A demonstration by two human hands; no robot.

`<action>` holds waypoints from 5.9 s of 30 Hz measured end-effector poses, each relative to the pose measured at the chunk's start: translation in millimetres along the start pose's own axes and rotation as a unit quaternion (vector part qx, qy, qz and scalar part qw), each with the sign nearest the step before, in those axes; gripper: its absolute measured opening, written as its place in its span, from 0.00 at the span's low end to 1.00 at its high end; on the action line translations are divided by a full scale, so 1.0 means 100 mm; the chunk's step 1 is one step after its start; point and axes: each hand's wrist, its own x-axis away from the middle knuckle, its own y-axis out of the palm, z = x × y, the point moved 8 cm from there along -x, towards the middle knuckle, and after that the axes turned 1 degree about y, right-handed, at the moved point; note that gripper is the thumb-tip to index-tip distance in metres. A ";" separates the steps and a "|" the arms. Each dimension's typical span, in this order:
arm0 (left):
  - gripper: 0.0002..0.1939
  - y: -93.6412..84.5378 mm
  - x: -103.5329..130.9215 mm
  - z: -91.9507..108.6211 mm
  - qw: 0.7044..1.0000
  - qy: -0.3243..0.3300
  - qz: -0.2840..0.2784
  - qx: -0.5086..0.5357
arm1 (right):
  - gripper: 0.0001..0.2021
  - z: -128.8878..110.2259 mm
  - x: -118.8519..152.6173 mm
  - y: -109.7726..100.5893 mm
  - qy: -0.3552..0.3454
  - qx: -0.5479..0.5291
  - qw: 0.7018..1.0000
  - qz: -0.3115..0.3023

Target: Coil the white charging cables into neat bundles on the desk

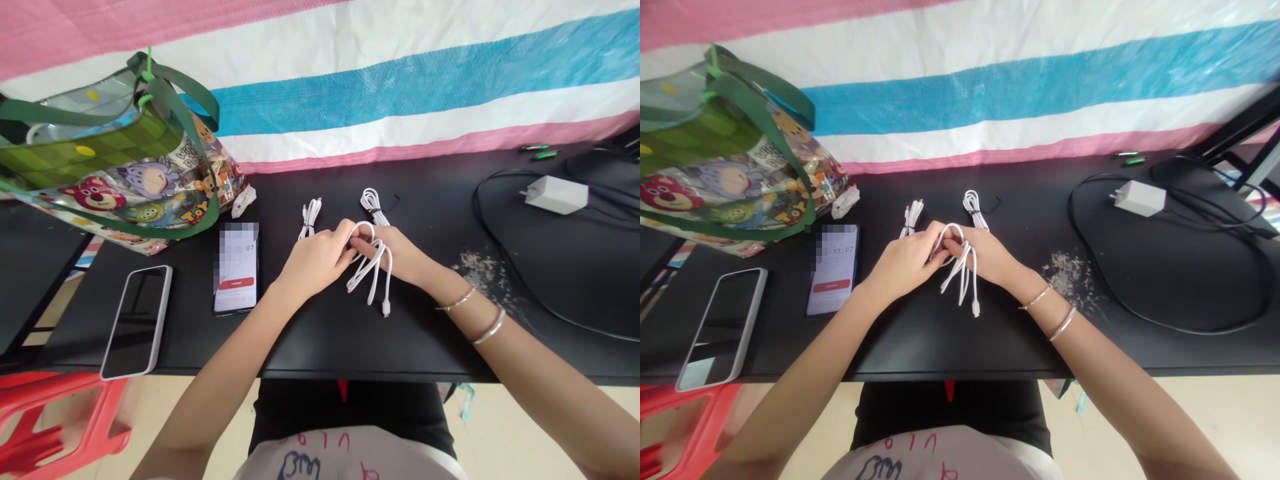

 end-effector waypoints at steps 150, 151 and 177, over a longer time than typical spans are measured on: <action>0.11 -0.04 0.01 0.00 0.993 -0.023 0.103 0.049 | 0.06 0.05 0.01 0.00 -0.008 -0.013 1.000 0.004; 0.11 -0.05 0.01 0.01 0.991 -0.021 0.115 0.062 | 0.06 0.06 0.01 0.01 -0.007 -0.013 1.000 0.002; 0.08 0.04 0.02 0.03 0.930 -0.012 0.131 0.343 | 0.03 0.18 0.01 0.00 0.034 -0.045 0.994 0.089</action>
